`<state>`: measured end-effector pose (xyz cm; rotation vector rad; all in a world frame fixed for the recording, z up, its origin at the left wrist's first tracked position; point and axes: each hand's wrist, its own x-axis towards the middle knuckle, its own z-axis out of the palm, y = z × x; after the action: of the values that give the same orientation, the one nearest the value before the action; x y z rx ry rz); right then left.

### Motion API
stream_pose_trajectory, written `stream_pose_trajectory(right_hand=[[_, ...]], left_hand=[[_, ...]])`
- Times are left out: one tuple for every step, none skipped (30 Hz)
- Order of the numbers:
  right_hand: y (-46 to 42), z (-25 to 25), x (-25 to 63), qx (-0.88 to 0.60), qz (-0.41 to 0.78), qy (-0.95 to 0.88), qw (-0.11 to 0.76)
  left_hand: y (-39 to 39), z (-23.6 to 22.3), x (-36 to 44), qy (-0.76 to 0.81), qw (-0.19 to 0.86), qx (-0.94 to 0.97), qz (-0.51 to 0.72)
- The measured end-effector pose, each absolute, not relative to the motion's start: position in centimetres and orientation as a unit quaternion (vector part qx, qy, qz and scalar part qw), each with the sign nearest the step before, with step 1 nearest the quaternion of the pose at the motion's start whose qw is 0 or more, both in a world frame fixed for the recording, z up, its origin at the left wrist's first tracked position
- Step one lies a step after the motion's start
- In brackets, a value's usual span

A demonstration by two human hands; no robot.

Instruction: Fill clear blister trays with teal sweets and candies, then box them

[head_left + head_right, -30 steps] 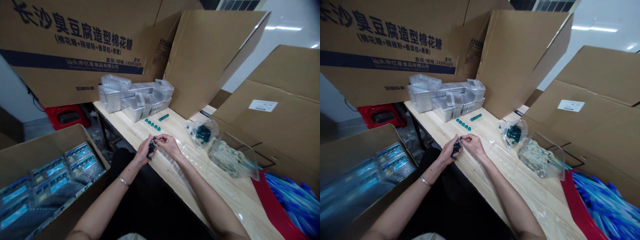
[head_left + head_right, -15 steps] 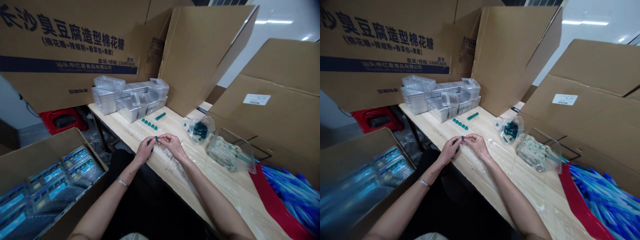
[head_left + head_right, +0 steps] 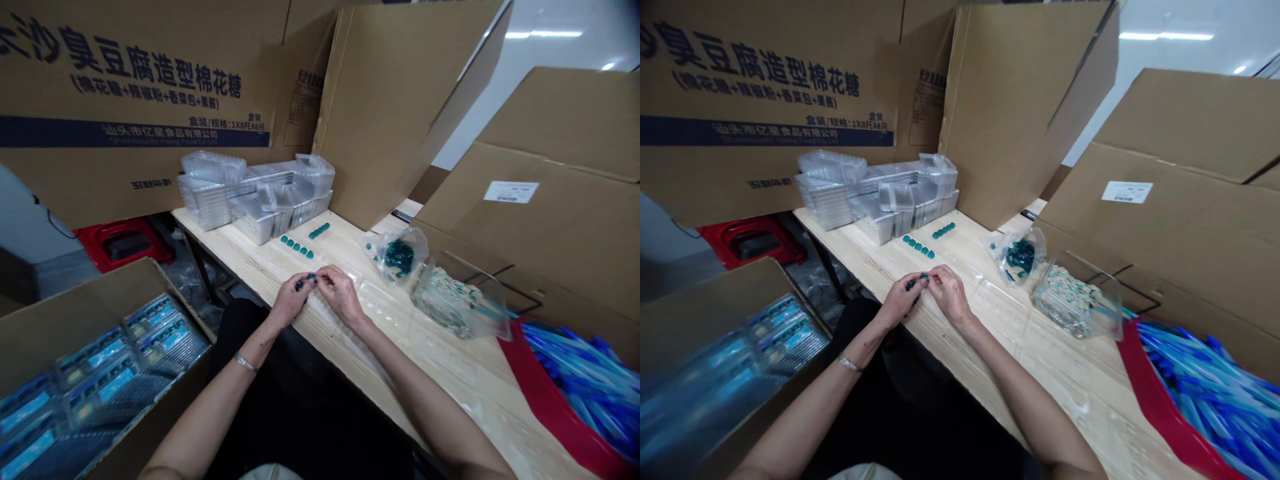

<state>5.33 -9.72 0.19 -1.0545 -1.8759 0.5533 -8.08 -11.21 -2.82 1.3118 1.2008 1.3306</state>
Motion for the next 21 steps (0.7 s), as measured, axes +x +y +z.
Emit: stream_pose_trajectory(right_hand=[[-9.9, 0.2, 5.3, -0.414, 0.192, -0.774, 0.439], [-10.0, 0.2, 5.3, -0.407, 0.178, -0.783, 0.434], [-10.0, 0.2, 5.3, -0.407, 0.181, -0.784, 0.433], [-10.0, 0.2, 5.4, -0.413, 0.199, -0.776, 0.432], [-10.0, 0.1, 5.4, -0.427, 0.228, -0.762, 0.43], [-9.9, 0.1, 5.5, -0.447, 0.265, -0.741, 0.426], [-9.8, 0.0, 5.5, -0.467, 0.304, -0.717, 0.42], [-9.8, -0.1, 5.6, -0.484, 0.343, -0.692, 0.411], [-9.7, -0.2, 5.6, -0.494, 0.379, -0.67, 0.403], [-9.8, -0.3, 5.6, -0.497, 0.412, -0.652, 0.398], [-9.8, -0.4, 5.7, -0.493, 0.441, -0.635, 0.398], [-9.9, -0.5, 5.7, -0.486, 0.468, -0.62, 0.4], [-10.0, -0.6, 5.8, -0.478, 0.492, -0.605, 0.403], [-10.0, -0.7, 6.0, -0.474, 0.508, -0.593, 0.406], [-10.0, -0.7, 6.3, -0.475, 0.513, -0.586, 0.409], [-9.7, -0.8, 6.7, -0.481, 0.505, -0.585, 0.414], [-9.3, -0.8, 7.2, -0.492, 0.482, -0.59, 0.422], [-8.6, -0.9, 7.7, -0.504, 0.446, -0.599, 0.433], [-7.8, -1.0, 8.3, -0.516, 0.402, -0.61, 0.447], [-6.9, -1.2, 8.8, -0.524, 0.355, -0.623, 0.459], [-5.8, -1.4, 9.3, -0.529, 0.309, -0.638, 0.468]], left_hand=[[-11.1, -2.9, -8.1, 0.488, 0.439, 0.528, 0.539], [-11.0, -2.9, -8.2, 0.49, 0.433, 0.528, 0.542], [-10.9, -3.0, -8.2, 0.49, 0.426, 0.532, 0.544], [-10.8, -3.2, -8.3, 0.489, 0.419, 0.539, 0.543], [-10.8, -3.4, -8.4, 0.487, 0.408, 0.549, 0.542], [-10.7, -3.6, -8.5, 0.484, 0.392, 0.564, 0.541], [-10.8, -3.8, -8.6, 0.479, 0.37, 0.583, 0.542], [-10.8, -4.0, -8.7, 0.471, 0.345, 0.605, 0.542], [-10.9, -4.2, -8.7, 0.462, 0.319, 0.627, 0.54], [-11.1, -4.3, -8.7, 0.452, 0.294, 0.648, 0.538], [-11.3, -4.4, -8.7, 0.443, 0.274, 0.666, 0.534], [-11.4, -4.5, -8.7, 0.437, 0.26, 0.678, 0.531], [-11.5, -4.6, -8.7, 0.434, 0.25, 0.684, 0.531], [-11.6, -4.6, -8.7, 0.435, 0.245, 0.684, 0.532], [-11.7, -4.6, -8.8, 0.439, 0.246, 0.679, 0.535], [-11.7, -4.6, -8.8, 0.446, 0.254, 0.668, 0.538], [-11.7, -4.5, -8.9, 0.458, 0.271, 0.652, 0.54], [-11.7, -4.4, -9.0, 0.471, 0.294, 0.63, 0.543], [-11.7, -4.3, -9.1, 0.483, 0.322, 0.603, 0.547], [-11.7, -4.1, -9.3, 0.491, 0.351, 0.577, 0.551], [-11.8, -4.0, -9.4, 0.494, 0.379, 0.553, 0.554]])
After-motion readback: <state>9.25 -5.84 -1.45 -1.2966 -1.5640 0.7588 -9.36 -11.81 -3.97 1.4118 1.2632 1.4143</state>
